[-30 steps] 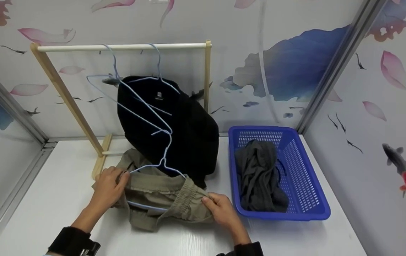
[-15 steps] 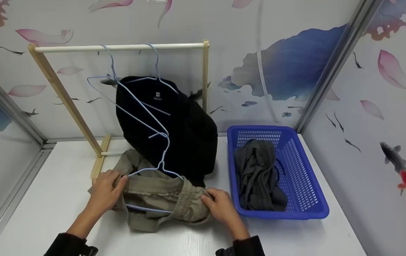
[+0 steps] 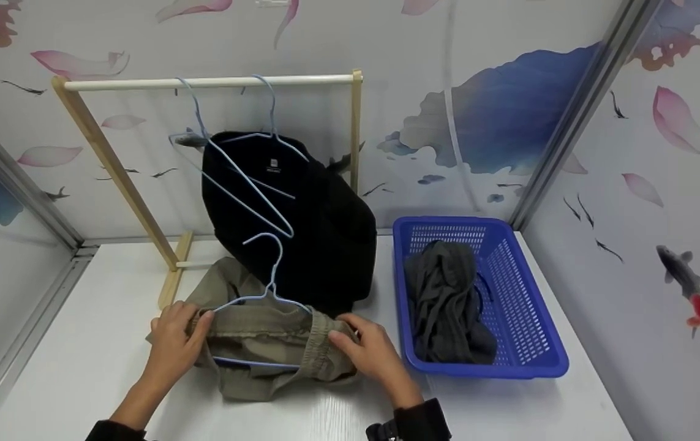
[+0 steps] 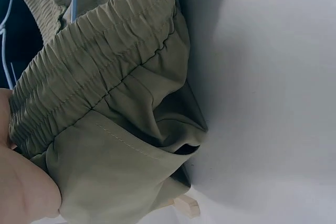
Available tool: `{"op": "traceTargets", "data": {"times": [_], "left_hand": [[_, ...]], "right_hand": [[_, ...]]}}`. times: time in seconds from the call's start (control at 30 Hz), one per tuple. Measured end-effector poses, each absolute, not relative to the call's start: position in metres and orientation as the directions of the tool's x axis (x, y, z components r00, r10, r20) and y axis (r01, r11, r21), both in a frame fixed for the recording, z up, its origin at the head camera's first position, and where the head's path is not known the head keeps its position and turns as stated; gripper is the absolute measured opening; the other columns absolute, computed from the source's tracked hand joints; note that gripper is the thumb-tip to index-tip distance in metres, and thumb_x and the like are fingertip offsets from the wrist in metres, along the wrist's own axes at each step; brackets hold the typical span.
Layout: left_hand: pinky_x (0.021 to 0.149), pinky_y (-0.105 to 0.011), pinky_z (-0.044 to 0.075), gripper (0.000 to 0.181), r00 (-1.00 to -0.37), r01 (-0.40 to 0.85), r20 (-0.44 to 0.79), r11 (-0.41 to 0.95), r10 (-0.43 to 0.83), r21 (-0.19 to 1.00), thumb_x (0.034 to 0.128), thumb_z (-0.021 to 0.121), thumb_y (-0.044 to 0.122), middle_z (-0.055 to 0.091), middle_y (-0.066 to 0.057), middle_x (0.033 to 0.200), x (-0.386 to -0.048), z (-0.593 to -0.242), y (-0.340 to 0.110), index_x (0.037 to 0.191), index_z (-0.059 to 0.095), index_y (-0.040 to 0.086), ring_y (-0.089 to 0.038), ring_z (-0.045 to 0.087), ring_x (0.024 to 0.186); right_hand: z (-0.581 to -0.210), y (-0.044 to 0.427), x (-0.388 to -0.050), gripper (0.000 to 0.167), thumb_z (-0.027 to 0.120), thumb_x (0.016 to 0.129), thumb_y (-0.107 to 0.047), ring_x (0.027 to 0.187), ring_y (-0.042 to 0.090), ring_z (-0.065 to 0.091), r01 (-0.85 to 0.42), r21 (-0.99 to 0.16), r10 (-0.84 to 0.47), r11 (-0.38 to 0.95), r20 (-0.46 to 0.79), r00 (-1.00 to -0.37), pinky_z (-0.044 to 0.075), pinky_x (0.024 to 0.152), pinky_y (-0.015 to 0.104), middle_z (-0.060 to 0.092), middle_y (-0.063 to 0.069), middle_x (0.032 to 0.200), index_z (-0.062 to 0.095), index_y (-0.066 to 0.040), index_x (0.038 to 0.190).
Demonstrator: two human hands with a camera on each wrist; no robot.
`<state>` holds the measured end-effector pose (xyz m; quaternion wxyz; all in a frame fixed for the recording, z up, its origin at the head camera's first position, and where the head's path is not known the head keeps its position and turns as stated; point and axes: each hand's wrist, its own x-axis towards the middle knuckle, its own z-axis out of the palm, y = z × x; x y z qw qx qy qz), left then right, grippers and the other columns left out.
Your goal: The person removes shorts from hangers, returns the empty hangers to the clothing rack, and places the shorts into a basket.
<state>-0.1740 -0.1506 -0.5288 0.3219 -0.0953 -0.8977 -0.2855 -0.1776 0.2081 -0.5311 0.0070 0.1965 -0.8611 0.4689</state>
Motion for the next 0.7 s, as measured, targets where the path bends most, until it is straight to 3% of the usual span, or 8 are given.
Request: {"op": "traceTargets", "data": {"times": [0.13,0.23,0.33,0.6,0.7], "left_hand": [[0.072,-0.043,0.031,0.017,-0.732,0.393,0.681,0.809,-0.012,0.437,0.0936,0.072,0.017,0.05,-0.006,0.08,-0.172,-0.529,-0.15,0.087,0.062,0.005,-0.025,0.046,0.077],[0.073,-0.044,0.031,0.019,-0.699,0.423,0.715,0.803,-0.005,0.42,0.0939,0.072,0.019,0.049,-0.007,0.08,-0.173,-0.527,-0.148,0.086,0.061,0.005,-0.026,0.045,0.076],[0.073,-0.045,0.03,0.02,-0.658,0.454,0.753,0.802,0.008,0.388,0.0939,0.072,0.02,0.05,-0.007,0.08,-0.175,-0.524,-0.145,0.086,0.061,0.005,-0.027,0.044,0.076],[0.071,-0.044,0.027,0.022,-0.615,0.496,0.788,0.794,0.035,0.352,0.0951,0.072,0.024,0.053,-0.007,0.083,-0.177,-0.517,-0.132,0.087,0.063,0.006,-0.026,0.046,0.076],[0.07,-0.043,0.026,0.023,-0.613,0.501,0.789,0.794,0.044,0.344,0.0969,0.071,0.027,0.053,-0.007,0.083,-0.176,-0.514,-0.128,0.087,0.063,0.008,-0.024,0.045,0.076]], "right_hand": [[-0.528,0.205,-0.179,0.032,0.071,0.1,-0.024,0.092,0.013,0.065,-0.384,-0.771,-0.354,0.508,0.219,-0.909,0.054,0.081,0.034,0.073,0.006,0.114,0.07,-0.008,0.127],[-0.524,0.201,-0.18,0.035,0.071,0.1,-0.026,0.108,0.023,0.068,-0.413,-0.745,-0.366,0.523,0.241,-0.899,0.055,0.091,0.042,0.072,0.008,0.123,0.069,-0.008,0.129],[-0.519,0.197,-0.182,0.035,0.071,0.1,-0.024,0.11,0.028,0.067,-0.45,-0.72,-0.38,0.529,0.273,-0.884,0.054,0.091,0.046,0.07,0.009,0.124,0.068,-0.006,0.13],[-0.509,0.18,-0.185,0.039,0.073,0.097,-0.015,0.084,0.009,0.056,-0.559,-0.67,-0.365,0.488,0.425,-0.828,0.049,0.072,0.03,0.066,0.004,0.113,0.065,-0.002,0.133],[-0.508,0.173,-0.186,0.032,0.071,0.098,-0.012,0.081,0.008,0.056,-0.584,-0.666,-0.362,0.464,0.459,-0.811,0.049,0.07,0.029,0.068,0.002,0.109,0.068,-0.004,0.129]]}}
